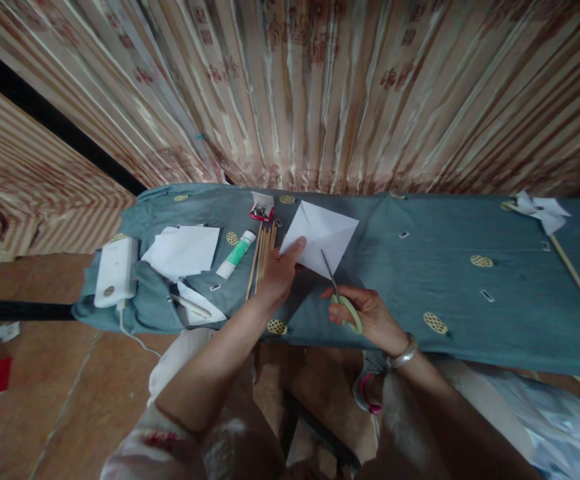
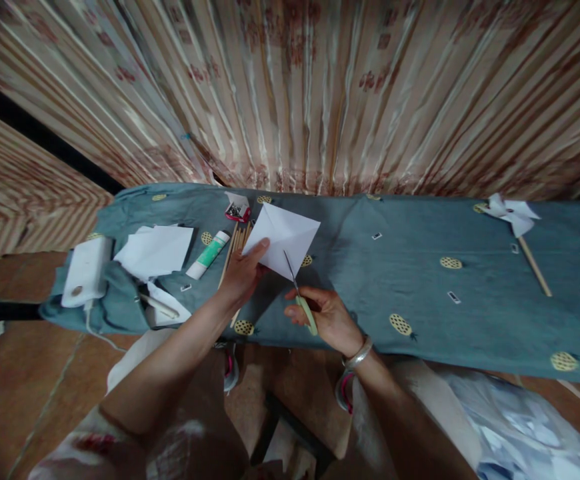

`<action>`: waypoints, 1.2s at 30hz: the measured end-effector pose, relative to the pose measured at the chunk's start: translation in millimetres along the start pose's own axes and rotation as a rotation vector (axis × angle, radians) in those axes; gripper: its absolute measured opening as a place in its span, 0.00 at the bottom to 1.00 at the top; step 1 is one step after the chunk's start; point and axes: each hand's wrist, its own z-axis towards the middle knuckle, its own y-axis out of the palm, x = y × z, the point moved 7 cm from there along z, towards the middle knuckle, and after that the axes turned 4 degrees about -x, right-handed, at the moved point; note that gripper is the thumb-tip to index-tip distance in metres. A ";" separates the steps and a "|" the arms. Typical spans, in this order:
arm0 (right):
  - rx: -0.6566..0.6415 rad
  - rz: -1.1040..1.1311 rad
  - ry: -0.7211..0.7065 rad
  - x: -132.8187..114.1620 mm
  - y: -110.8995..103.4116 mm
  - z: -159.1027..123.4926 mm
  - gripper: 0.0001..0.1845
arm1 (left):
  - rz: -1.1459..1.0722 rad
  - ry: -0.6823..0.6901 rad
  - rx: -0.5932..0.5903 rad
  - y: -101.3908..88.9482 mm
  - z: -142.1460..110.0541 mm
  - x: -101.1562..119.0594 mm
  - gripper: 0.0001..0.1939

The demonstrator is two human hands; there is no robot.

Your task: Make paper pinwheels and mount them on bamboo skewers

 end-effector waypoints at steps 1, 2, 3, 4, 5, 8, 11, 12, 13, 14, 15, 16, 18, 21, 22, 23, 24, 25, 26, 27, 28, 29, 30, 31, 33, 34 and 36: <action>-0.001 -0.008 -0.004 -0.2 -0.1 -0.1 0.25 | -0.005 -0.006 -0.001 -0.1 0.1 -0.7 0.12; -0.001 -0.018 -0.010 -0.5 -0.3 -0.3 0.24 | -0.009 -0.012 -0.001 -0.2 0.2 -1.3 0.12; 0.000 -0.027 -0.015 -0.7 -0.6 -0.5 0.24 | -0.011 -0.019 -0.001 -0.5 0.4 -2.0 0.12; 0.002 -0.032 -0.018 -0.9 -0.8 -0.7 0.24 | -0.011 -0.024 0.000 -0.8 0.6 -2.5 0.11; 0.004 -0.032 -0.016 -0.9 -1.0 -0.9 0.24 | -0.010 -0.026 0.000 -1.1 0.8 -2.9 0.11; 0.005 -0.003 0.008 0.2 -0.8 -1.4 0.24 | -0.008 -0.015 -0.005 -1.5 1.0 -2.5 0.11; 0.012 0.028 0.032 1.9 -0.3 -1.4 0.24 | -0.001 -0.007 -0.017 -1.0 0.6 -1.7 0.11; 0.015 0.034 0.035 2.5 -0.2 -1.2 0.23 | 0.001 -0.006 -0.021 -0.6 0.5 -1.4 0.11; 0.018 0.037 0.035 3.1 -0.2 -1.0 0.23 | 0.002 -0.004 -0.023 -0.5 0.4 -1.1 0.11; 0.022 0.037 0.033 3.5 -0.3 -0.7 0.23 | 0.004 -0.001 -0.022 -0.6 0.2 -0.9 0.11; 0.024 0.037 0.027 3.7 -0.3 -0.5 0.24 | 0.007 0.000 -0.018 -0.9 0.2 -0.8 0.11; 0.024 0.036 0.023 3.7 -0.4 -0.3 0.24 | 0.011 0.001 -0.013 -1.3 0.1 -1.0 0.11; 0.026 0.027 0.018 3.4 -0.6 -0.1 0.24 | 0.017 -0.004 -0.004 -2.0 0.0 -2.0 0.11; 0.032 0.006 0.016 2.3 -1.3 0.0 0.24 | 0.023 -0.020 -0.008 -1.4 -0.5 -4.2 0.13; 0.036 0.003 0.015 2.0 -1.6 0.0 0.24 | 0.022 -0.022 -0.013 -0.8 -0.7 -4.5 0.14; 0.041 0.003 0.015 1.7 -1.7 0.0 0.24 | 0.017 -0.020 -0.020 0.0 -1.0 -4.4 0.15; 0.045 0.006 0.014 1.6 -1.8 0.0 0.25 | 0.010 -0.014 -0.029 1.0 -1.4 -4.0 0.15; 0.048 0.009 0.012 1.4 -1.8 0.0 0.24 | 0.003 -0.006 -0.037 1.9 -1.7 -3.3 0.16; 0.049 0.010 0.008 1.2 -1.6 0.0 0.24 | -0.002 0.001 -0.043 2.6 -2.1 -2.6 0.16; 0.050 0.010 0.003 0.7 -1.4 0.0 0.24 | -0.001 0.005 -0.046 2.9 -2.3 -2.1 0.17; 0.049 0.009 -0.003 0.2 -1.2 -0.1 0.23 | 0.004 0.004 -0.046 2.9 -2.5 -2.1 0.17; 0.049 0.009 -0.007 -0.2 -1.0 -0.2 0.23 | 0.013 0.000 -0.043 2.5 -2.7 -2.3 0.17; 0.051 0.013 -0.008 -0.4 -1.1 -0.3 0.22 | 0.020 -0.004 -0.039 2.0 -2.7 -2.7 0.17; 0.056 0.019 -0.006 -0.3 -1.3 -0.4 0.22 | 0.025 -0.008 -0.037 1.5 -2.6 -3.2 0.17; 0.066 0.036 0.001 0.2 -2.0 -0.7 0.22 | 0.027 -0.013 -0.042 1.0 -2.1 -4.4 0.17; 0.068 0.041 0.007 0.5 -2.1 -0.7 0.22 | 0.024 -0.013 -0.046 0.8 -1.7 -5.0 0.17; 0.072 0.045 0.015 1.0 -2.3 -0.8 0.22 | 0.015 -0.017 -0.051 0.4 -1.0 -6.4 0.16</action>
